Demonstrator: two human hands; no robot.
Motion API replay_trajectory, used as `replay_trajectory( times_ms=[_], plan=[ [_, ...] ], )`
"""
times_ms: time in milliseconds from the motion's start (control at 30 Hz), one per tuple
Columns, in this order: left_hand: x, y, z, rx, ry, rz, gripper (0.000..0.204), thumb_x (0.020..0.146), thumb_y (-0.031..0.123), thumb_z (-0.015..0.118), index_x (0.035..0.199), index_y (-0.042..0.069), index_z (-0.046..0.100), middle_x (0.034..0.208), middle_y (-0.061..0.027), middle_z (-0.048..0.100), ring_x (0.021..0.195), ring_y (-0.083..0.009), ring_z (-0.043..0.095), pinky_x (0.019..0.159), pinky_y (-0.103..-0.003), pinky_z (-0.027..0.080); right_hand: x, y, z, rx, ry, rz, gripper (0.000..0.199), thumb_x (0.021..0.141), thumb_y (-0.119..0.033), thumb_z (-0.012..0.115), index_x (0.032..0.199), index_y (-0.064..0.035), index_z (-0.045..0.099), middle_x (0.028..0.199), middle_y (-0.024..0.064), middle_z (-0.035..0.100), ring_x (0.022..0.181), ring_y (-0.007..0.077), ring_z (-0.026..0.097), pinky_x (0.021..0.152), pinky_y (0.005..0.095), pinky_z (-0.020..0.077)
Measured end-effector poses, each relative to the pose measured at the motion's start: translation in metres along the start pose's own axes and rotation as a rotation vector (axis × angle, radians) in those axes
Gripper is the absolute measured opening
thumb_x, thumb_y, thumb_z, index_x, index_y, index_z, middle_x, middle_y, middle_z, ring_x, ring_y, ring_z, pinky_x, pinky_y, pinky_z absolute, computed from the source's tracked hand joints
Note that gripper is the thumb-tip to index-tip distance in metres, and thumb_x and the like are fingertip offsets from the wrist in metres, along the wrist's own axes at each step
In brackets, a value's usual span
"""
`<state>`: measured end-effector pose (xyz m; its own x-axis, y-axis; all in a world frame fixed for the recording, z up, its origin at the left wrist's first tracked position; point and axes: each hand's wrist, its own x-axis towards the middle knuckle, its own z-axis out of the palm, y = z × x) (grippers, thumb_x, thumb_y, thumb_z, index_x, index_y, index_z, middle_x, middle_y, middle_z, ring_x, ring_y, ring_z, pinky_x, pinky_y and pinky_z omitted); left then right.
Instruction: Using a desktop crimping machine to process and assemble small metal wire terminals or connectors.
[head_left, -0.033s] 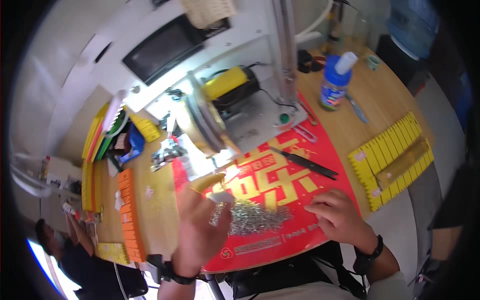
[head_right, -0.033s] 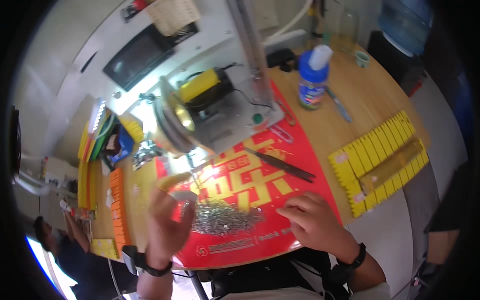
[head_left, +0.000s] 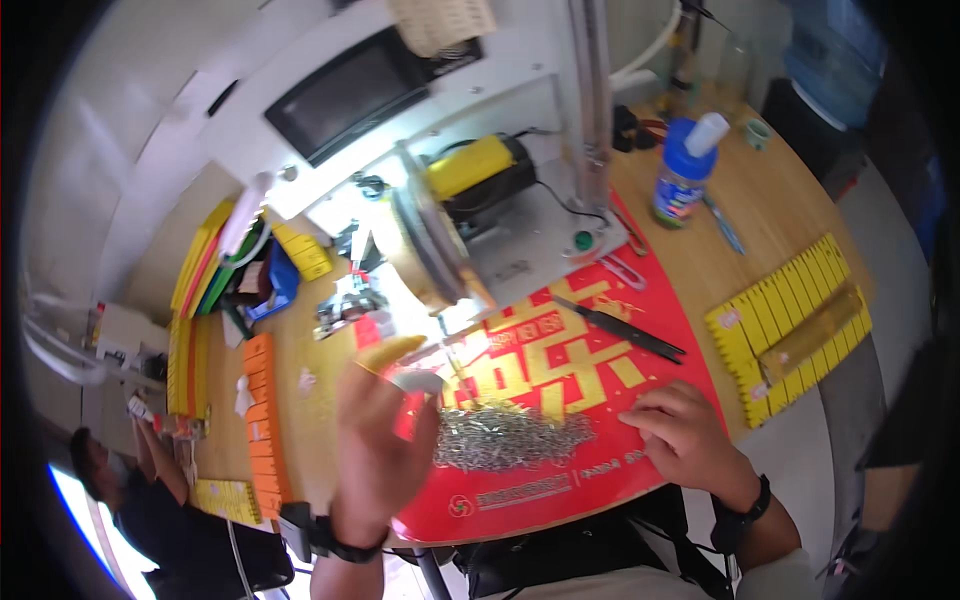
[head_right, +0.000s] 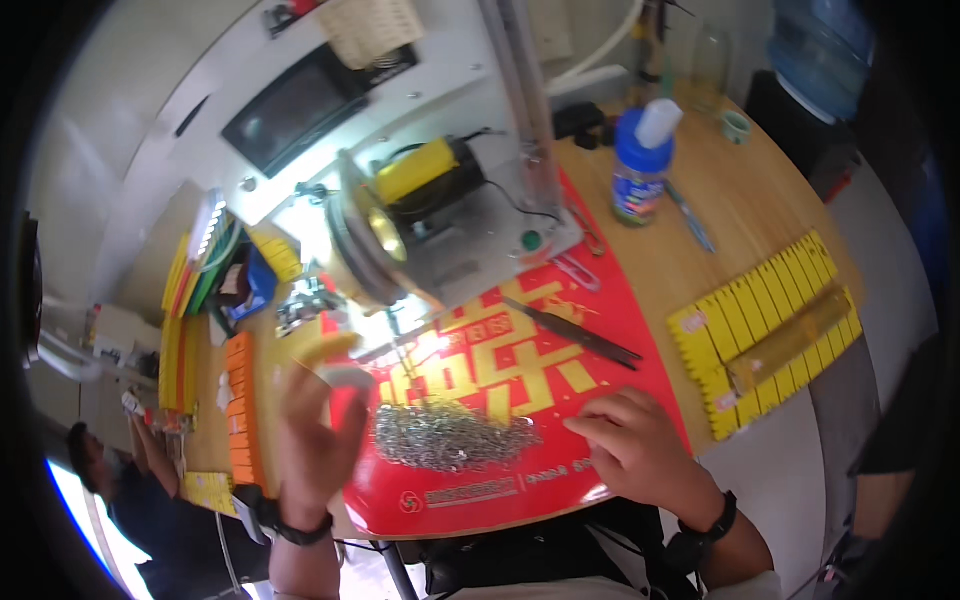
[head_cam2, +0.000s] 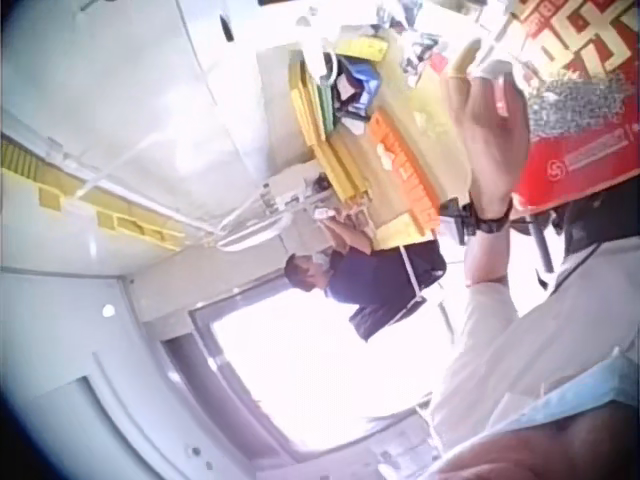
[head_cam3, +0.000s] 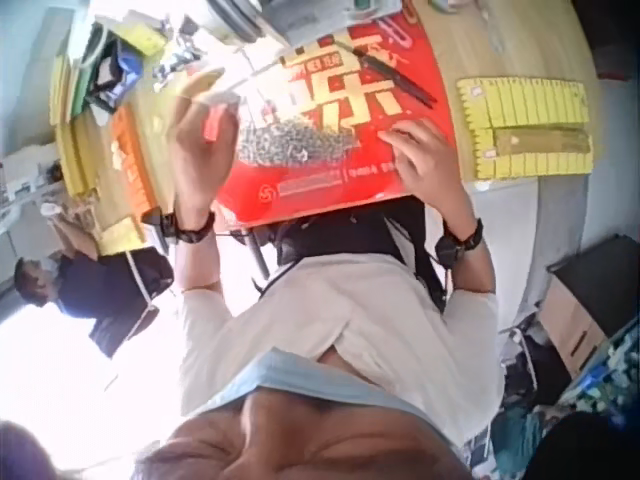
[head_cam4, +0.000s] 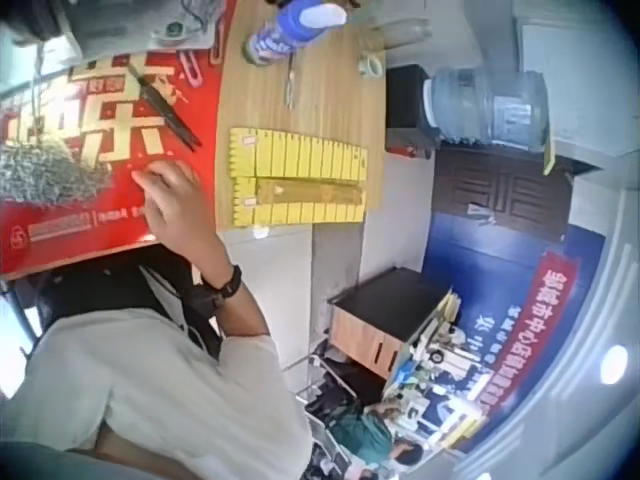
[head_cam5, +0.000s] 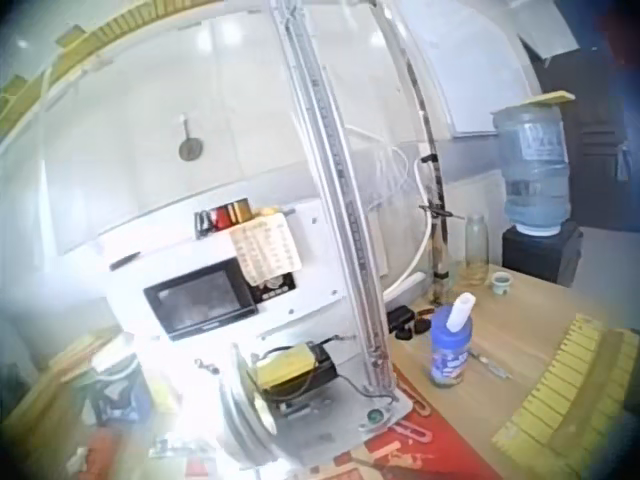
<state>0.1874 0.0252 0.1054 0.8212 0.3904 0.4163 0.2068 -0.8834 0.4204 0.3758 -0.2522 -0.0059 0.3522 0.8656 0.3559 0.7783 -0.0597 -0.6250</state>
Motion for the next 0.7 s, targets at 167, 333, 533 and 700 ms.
replay_trajectory(
  times_ms=[167, 333, 533, 700],
  plan=[
    [0.034, -0.069, -0.051, -0.063, 0.276, -0.122, 0.007, 0.090, -0.003, 0.071, 0.097, 0.000, 0.070, 0.120, -0.0183, 0.068, 0.113, -0.0357, 0.066, 0.099, -0.042, 0.051, 0.005, -0.015, -0.007, 0.007, -0.007, 0.082, 0.032, 0.086, 0.001, 0.068, 0.117, -0.0049, 0.075, 0.107, 0.0122, 0.070, 0.099, 0.0314, 0.067, 0.088, 0.0432, 0.0534],
    [0.053, -0.109, -0.055, -0.011, 0.279, -0.033, 0.008, 0.092, 0.005, 0.071, 0.096, -0.002, 0.070, 0.117, -0.0196, 0.071, 0.112, -0.0357, 0.066, 0.099, -0.043, 0.051, 0.049, -0.068, -0.016, 0.125, -0.084, 0.082, 0.026, 0.097, -0.006, 0.068, 0.122, -0.0045, 0.073, 0.101, 0.0126, 0.072, 0.092, 0.0315, 0.068, 0.083, 0.0422, 0.0546],
    [0.059, -0.109, -0.037, -0.038, 0.256, 0.011, 0.010, 0.088, 0.004, 0.072, 0.096, -0.001, 0.072, 0.112, -0.0194, 0.072, 0.107, -0.0387, 0.066, 0.095, -0.045, 0.051, 0.137, -0.126, 0.043, 0.696, -0.185, 0.018, 0.027, 0.109, -0.018, 0.060, 0.131, -0.0012, 0.064, 0.102, 0.0075, 0.069, 0.089, 0.0153, 0.065, 0.078, 0.0315, 0.0512],
    [0.059, -0.108, -0.040, -0.066, 0.277, 0.037, 0.011, 0.087, 0.006, 0.072, 0.095, -0.001, 0.071, 0.108, -0.0179, 0.071, 0.103, -0.0391, 0.064, 0.092, -0.048, 0.050, 0.222, -0.143, 0.128, 1.113, 0.144, 0.385, 0.022, 0.113, -0.025, 0.053, 0.122, -0.0057, 0.059, 0.093, -0.0012, 0.055, 0.079, 0.0066, 0.051, 0.070, 0.0239, 0.0421]
  ],
)
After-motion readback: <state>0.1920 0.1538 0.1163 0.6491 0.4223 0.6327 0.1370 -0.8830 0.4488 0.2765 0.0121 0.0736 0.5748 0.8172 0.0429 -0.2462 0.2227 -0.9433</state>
